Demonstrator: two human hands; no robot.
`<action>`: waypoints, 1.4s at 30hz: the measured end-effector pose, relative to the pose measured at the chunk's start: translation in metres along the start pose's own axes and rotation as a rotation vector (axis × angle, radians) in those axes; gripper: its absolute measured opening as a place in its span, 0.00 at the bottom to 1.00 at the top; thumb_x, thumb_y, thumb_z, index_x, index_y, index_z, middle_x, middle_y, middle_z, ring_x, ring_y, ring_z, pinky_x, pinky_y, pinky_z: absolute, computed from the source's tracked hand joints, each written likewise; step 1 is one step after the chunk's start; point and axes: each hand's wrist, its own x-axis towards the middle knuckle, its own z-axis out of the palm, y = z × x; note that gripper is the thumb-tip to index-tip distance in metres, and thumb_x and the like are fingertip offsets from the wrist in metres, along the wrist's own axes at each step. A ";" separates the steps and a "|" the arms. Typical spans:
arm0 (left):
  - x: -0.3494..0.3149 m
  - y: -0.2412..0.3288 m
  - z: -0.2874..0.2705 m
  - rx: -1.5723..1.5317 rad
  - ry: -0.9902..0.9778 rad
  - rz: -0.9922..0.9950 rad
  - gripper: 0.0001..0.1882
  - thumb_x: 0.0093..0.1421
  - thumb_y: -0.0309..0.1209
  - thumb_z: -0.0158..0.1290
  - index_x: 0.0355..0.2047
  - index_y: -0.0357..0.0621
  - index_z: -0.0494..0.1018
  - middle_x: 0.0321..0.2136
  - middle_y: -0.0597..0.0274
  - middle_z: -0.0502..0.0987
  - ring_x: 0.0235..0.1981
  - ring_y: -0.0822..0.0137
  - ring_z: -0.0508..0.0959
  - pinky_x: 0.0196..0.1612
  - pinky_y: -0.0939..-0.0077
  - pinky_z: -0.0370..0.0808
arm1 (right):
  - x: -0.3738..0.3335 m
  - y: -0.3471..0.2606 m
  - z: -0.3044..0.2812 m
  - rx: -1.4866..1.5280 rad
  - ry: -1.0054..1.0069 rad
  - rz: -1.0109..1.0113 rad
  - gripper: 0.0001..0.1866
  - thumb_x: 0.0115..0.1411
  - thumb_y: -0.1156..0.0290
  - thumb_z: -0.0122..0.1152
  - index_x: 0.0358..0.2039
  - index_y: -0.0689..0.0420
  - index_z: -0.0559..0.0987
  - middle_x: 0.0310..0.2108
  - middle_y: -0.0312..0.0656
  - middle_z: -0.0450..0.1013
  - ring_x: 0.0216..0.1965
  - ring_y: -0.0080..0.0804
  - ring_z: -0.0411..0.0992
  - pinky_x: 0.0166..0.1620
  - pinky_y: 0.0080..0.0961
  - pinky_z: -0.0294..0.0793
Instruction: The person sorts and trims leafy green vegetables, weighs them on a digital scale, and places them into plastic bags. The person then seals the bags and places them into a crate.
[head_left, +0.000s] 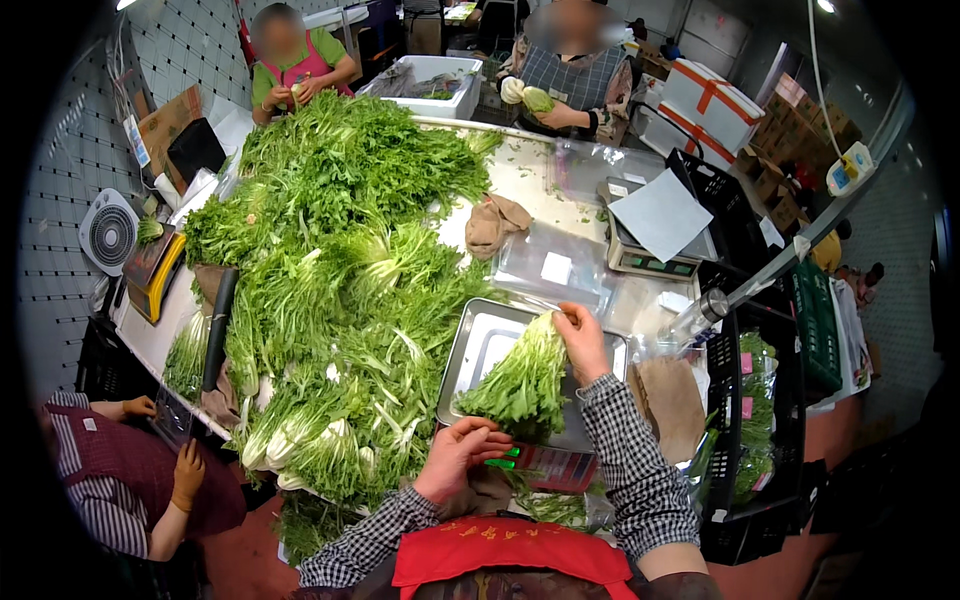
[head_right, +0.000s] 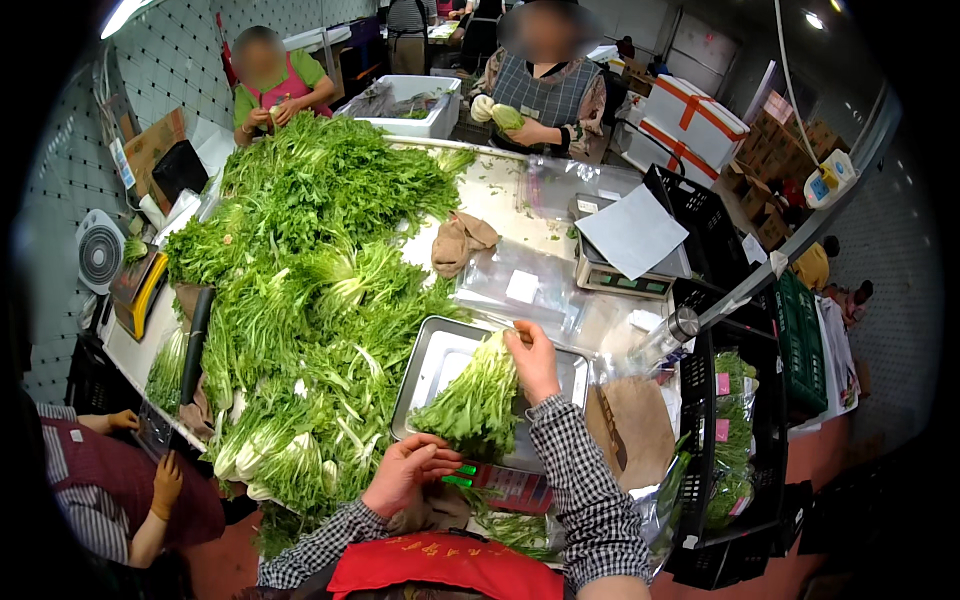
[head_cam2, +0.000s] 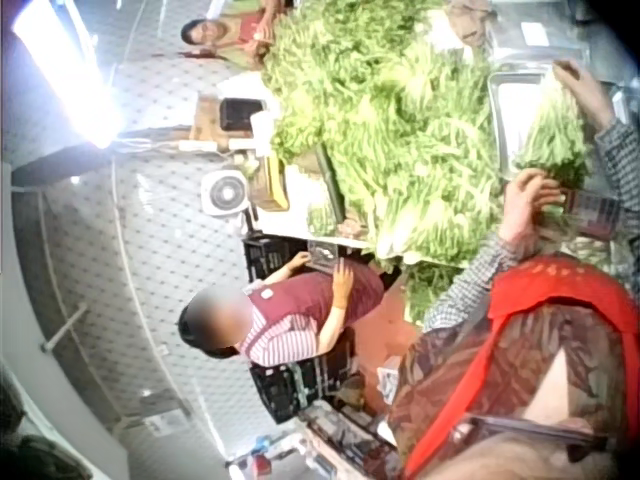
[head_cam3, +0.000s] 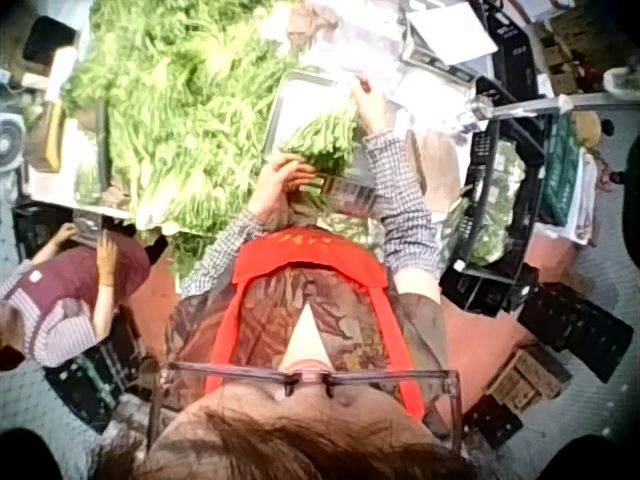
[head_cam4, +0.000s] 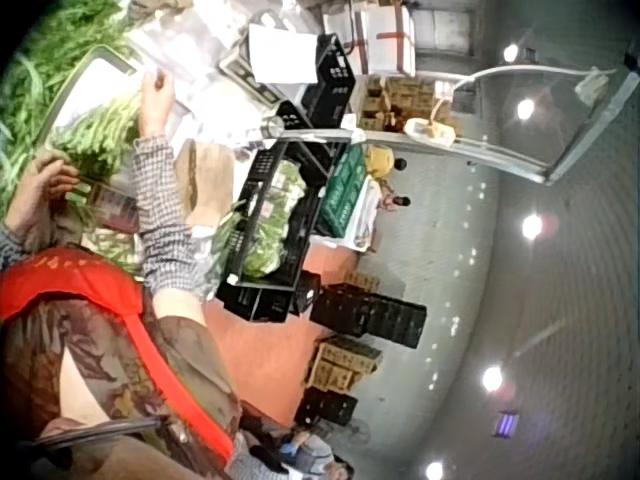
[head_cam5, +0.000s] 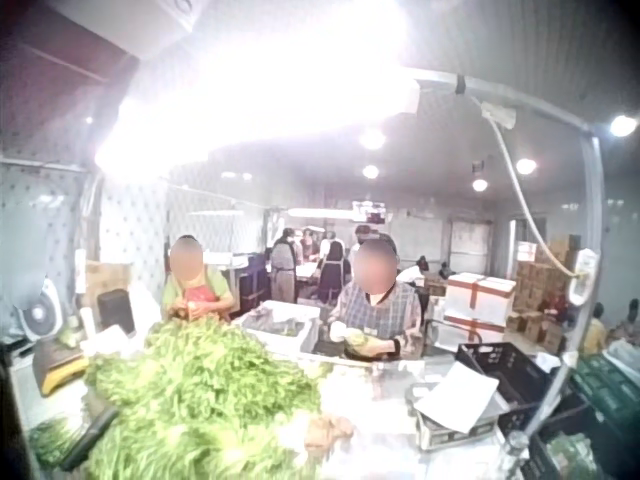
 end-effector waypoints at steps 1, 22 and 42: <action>-0.004 0.001 -0.005 0.016 -0.002 -0.002 0.10 0.69 0.29 0.46 0.46 0.35 0.70 0.41 0.48 0.79 0.43 0.59 0.81 0.45 0.71 0.80 | 0.001 -0.001 -0.002 -0.021 -0.006 -0.001 0.21 0.61 0.65 0.62 0.49 0.67 0.74 0.42 0.45 0.76 0.43 0.29 0.73 0.48 0.25 0.72; -0.040 0.002 -0.067 -0.077 0.242 0.192 0.09 0.69 0.29 0.45 0.40 0.37 0.73 0.29 0.58 0.80 0.29 0.69 0.81 0.35 0.77 0.79 | -0.016 0.004 -0.013 -0.138 0.014 -0.117 0.24 0.66 0.58 0.57 0.53 0.65 0.72 0.47 0.46 0.75 0.46 0.31 0.73 0.51 0.26 0.70; -0.034 -0.007 -0.075 0.019 0.273 0.166 0.09 0.68 0.29 0.46 0.40 0.36 0.73 0.28 0.58 0.80 0.28 0.69 0.80 0.34 0.76 0.79 | -0.016 -0.003 -0.013 0.080 -0.075 0.116 0.26 0.65 0.64 0.59 0.57 0.66 0.66 0.46 0.45 0.72 0.44 0.27 0.70 0.48 0.22 0.69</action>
